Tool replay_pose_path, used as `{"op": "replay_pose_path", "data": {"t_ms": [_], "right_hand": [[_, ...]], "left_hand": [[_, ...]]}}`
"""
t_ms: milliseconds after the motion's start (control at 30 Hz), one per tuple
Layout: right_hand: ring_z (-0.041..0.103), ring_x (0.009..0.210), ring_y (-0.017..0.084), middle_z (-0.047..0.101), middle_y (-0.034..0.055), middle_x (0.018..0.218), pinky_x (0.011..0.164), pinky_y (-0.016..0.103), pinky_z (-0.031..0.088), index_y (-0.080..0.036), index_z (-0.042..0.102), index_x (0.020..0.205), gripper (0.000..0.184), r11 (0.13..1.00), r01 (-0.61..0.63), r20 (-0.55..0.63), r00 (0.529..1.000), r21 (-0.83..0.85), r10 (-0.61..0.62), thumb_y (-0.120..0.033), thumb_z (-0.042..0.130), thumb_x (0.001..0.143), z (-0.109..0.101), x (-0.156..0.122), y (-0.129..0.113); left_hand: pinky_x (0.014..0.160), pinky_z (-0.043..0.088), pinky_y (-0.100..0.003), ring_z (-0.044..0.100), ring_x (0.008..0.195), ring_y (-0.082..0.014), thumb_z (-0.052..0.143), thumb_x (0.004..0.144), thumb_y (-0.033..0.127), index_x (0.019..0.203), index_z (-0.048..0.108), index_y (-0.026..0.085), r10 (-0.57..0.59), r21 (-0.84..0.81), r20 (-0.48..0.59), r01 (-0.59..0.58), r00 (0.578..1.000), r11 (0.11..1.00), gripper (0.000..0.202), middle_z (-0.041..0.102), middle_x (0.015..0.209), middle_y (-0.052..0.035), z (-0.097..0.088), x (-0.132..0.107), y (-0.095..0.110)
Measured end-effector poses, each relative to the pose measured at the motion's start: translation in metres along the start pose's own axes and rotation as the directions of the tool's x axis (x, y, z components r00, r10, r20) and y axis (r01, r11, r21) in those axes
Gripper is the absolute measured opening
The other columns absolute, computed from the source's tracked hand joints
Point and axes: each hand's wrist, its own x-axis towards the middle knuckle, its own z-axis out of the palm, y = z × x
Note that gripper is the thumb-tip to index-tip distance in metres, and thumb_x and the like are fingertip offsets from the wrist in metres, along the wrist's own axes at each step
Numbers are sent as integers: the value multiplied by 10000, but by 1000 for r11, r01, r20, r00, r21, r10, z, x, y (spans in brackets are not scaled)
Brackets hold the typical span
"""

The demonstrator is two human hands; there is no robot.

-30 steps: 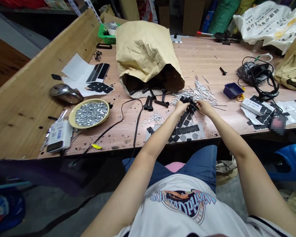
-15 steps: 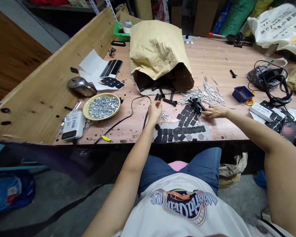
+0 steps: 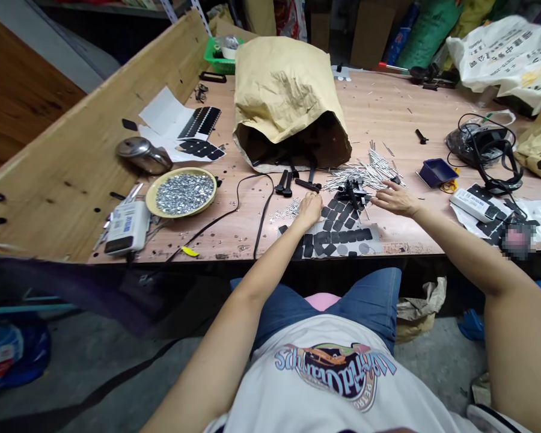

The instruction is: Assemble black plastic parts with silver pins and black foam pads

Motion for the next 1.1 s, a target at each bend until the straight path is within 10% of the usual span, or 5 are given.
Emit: {"op": "replay_pose_path", "data": {"t_ms": [333,533,667,833,1100], "right_hand": [[605,672,184,677,59,773,588,267,420,-184,639,987,253,749,-574,-55,781,331,622,-277,422,895,28,23,-113],[603,655,167,667,35,716,624,263,441,-188,651,869,240,514,-592,42,680,621,732,-303,441,856,22,28,-143],[618,674,167,691,41,762,648,265,457,-194,676,897,261,487,-548,10,671,680,741,-333,459,855,22,34,-163],[647,718,175,718,54,807,683,261,453,-201,694,890,241,533,-596,8,672,601,741,-312,481,866,24,45,-183],[655,731,191,715,66,793,664,264,434,-201,689,842,204,545,-625,43,678,559,733,-286,503,857,23,42,-192]], "left_hand": [[916,419,-411,524,1065,-291,521,801,130,820,607,148,-42,86,72,36,997,996,89,602,1021,-150,-16,-6,6],[871,437,-370,579,959,-244,512,783,63,737,559,158,-132,-218,-41,120,990,969,115,625,887,-118,-12,-14,20],[670,484,-276,608,642,-132,605,763,136,659,522,156,-331,-804,54,238,942,546,135,604,651,-18,-12,-44,28],[589,475,-207,624,571,-94,772,606,174,716,582,133,-351,-965,189,239,917,107,223,617,599,24,-11,-80,36],[602,473,-210,606,575,-83,827,525,242,708,698,133,-326,-977,180,206,928,47,248,666,619,2,0,-92,34]]}}
